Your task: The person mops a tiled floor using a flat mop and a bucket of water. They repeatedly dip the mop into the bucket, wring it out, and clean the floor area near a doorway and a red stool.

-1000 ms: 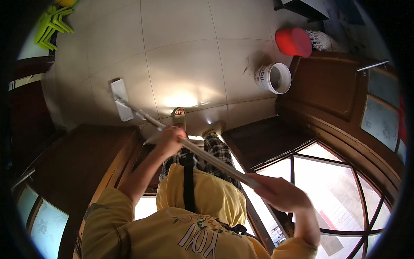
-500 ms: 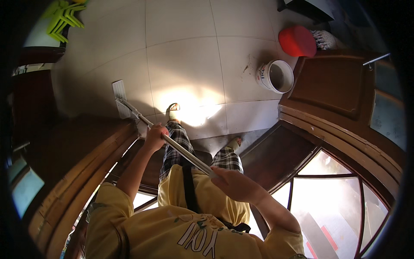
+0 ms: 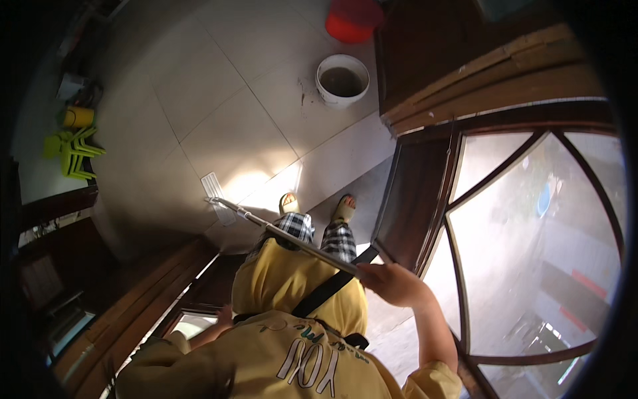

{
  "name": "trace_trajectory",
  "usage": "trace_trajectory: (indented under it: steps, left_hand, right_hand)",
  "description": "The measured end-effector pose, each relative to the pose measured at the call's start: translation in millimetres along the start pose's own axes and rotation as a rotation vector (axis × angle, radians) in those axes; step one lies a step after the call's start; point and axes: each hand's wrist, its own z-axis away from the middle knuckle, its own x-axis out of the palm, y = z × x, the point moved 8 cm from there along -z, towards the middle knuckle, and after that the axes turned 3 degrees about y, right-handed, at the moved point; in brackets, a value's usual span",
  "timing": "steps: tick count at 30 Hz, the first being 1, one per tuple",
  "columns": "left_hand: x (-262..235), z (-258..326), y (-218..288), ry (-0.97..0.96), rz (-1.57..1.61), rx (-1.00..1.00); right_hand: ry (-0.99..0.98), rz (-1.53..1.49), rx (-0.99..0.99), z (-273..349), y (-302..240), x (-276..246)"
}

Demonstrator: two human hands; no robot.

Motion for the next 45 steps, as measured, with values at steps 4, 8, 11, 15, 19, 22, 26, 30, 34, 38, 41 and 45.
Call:
trace_trajectory:
  steps: [4, 8, 11, 15, 19, 22, 26, 30, 34, 38, 41, 45]
  left_hand:
    - [101, 56, 50, -0.216, 0.117, 0.033]
    - [127, 66, 78, -0.265, 0.250, 0.031]
    - [138, 72, 94, -0.268, 0.337, 0.032]
    - [153, 82, 121, -0.255, 0.432, 0.006]
    - [158, 85, 146, -0.211, 0.431, -0.068]
    - [120, 109, 152, -0.224, 0.377, -0.199]
    - [163, 104, 144, -0.098, 0.430, -0.422]
    - [142, 105, 114, 0.126, 0.757, -0.878]
    - [130, 122, 117, 0.206, 0.883, -1.072]
    - [114, 117, 111, 0.419, 0.816, -1.069]
    - [102, 51, 110, 0.850, 1.012, -0.902]
    - [-20, -72, 224, 0.314, 2.835, -0.271]
  right_hand:
    - [0.018, 0.041, -0.053, 0, -27, 2]
    - [-0.027, 0.080, -0.045, 0, -58, -3]
    - [-0.068, 0.139, -0.069, -7, -88, -5]
    - [-0.099, 0.104, 0.018, -16, -96, -10]
    - [-0.195, 0.171, -0.017, -30, -92, -10]
    - [-0.262, 0.097, -0.005, -36, -72, -15]
    - [-0.295, 0.097, -0.016, -47, -32, -31]
    - [-0.331, -0.033, 0.035, -62, 27, -47]
    - [-0.389, 0.016, 0.029, -47, 45, -46]
    - [-0.429, -0.088, 0.019, -42, 47, -57]
    - [-0.546, -0.253, 0.009, -27, 42, -59]
    - [-0.548, -0.151, -0.015, -13, 54, -51]
